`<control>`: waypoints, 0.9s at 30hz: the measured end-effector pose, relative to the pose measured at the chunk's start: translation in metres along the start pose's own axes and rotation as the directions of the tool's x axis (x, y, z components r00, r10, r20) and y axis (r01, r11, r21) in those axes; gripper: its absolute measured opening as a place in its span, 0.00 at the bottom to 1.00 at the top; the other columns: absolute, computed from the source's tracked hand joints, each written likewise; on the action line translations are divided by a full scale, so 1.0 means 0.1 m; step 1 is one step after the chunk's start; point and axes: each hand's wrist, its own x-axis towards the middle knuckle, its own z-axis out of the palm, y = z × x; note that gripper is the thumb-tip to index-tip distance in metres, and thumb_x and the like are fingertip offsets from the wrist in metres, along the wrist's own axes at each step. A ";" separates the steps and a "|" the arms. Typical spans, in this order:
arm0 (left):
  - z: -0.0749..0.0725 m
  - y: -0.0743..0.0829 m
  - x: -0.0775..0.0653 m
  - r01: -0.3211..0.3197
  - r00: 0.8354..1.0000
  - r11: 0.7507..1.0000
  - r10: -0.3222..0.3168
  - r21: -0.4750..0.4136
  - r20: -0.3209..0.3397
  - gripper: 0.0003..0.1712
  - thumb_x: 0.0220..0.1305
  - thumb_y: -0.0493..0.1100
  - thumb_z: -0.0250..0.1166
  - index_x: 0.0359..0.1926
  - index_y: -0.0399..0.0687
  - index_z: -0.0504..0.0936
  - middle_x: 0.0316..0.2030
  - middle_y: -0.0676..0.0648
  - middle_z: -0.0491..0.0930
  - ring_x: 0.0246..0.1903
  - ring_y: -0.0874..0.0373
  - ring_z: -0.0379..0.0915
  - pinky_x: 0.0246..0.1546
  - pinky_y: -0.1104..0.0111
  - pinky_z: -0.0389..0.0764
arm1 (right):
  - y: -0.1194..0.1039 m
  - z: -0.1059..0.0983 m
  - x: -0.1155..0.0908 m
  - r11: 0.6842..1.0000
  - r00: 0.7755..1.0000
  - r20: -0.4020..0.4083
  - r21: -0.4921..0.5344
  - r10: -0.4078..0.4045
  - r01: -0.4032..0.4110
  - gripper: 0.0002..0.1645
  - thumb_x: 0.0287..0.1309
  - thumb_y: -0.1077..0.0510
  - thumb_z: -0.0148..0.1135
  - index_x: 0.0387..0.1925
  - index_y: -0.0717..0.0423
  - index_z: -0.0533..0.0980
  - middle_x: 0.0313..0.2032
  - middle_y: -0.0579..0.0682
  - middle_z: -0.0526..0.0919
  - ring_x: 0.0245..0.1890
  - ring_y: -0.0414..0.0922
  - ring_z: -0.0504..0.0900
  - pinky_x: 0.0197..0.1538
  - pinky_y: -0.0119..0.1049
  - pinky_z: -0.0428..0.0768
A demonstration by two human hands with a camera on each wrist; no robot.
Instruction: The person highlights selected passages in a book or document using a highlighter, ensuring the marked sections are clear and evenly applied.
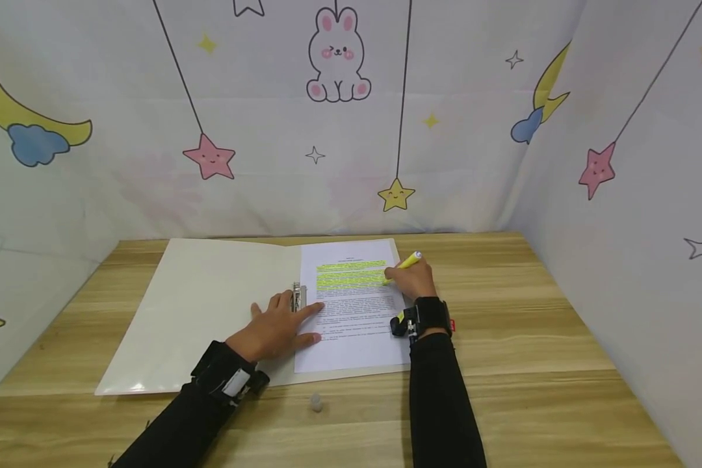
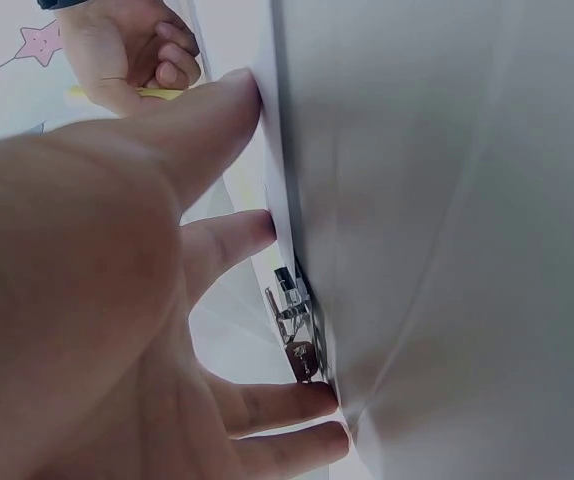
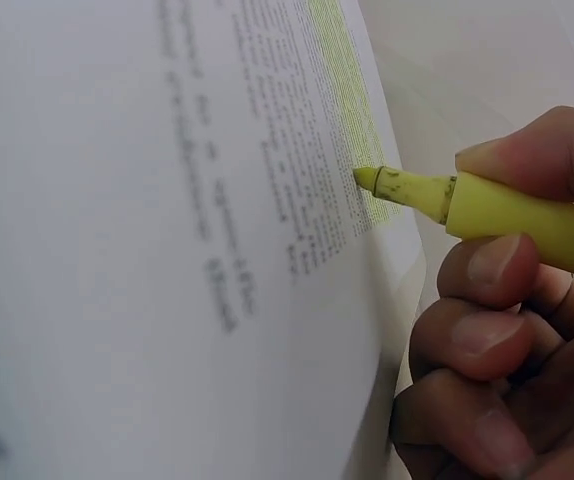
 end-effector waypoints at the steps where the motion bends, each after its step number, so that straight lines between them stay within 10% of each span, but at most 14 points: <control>1: 0.00 0.00 0.00 -0.001 1.000 1.000 0.001 0.001 -0.001 0.38 0.63 0.70 0.58 0.72 0.74 0.64 0.69 0.31 0.58 0.69 0.35 0.54 0.60 0.24 0.56 | 0.00 0.00 0.00 1.000 1.000 -0.002 0.005 0.004 -0.004 0.11 0.54 0.59 0.66 0.25 0.58 0.70 0.25 0.49 0.67 0.29 0.49 0.70 0.33 0.40 0.67; 27: 0.00 0.00 0.00 -0.002 1.000 1.000 0.002 -0.003 -0.003 0.37 0.63 0.69 0.59 0.72 0.72 0.65 0.68 0.30 0.59 0.68 0.34 0.55 0.59 0.24 0.57 | 0.04 -0.06 0.07 0.999 0.999 -0.008 0.012 0.043 -0.043 0.12 0.51 0.60 0.66 0.24 0.58 0.70 0.25 0.50 0.66 0.28 0.48 0.70 0.30 0.39 0.67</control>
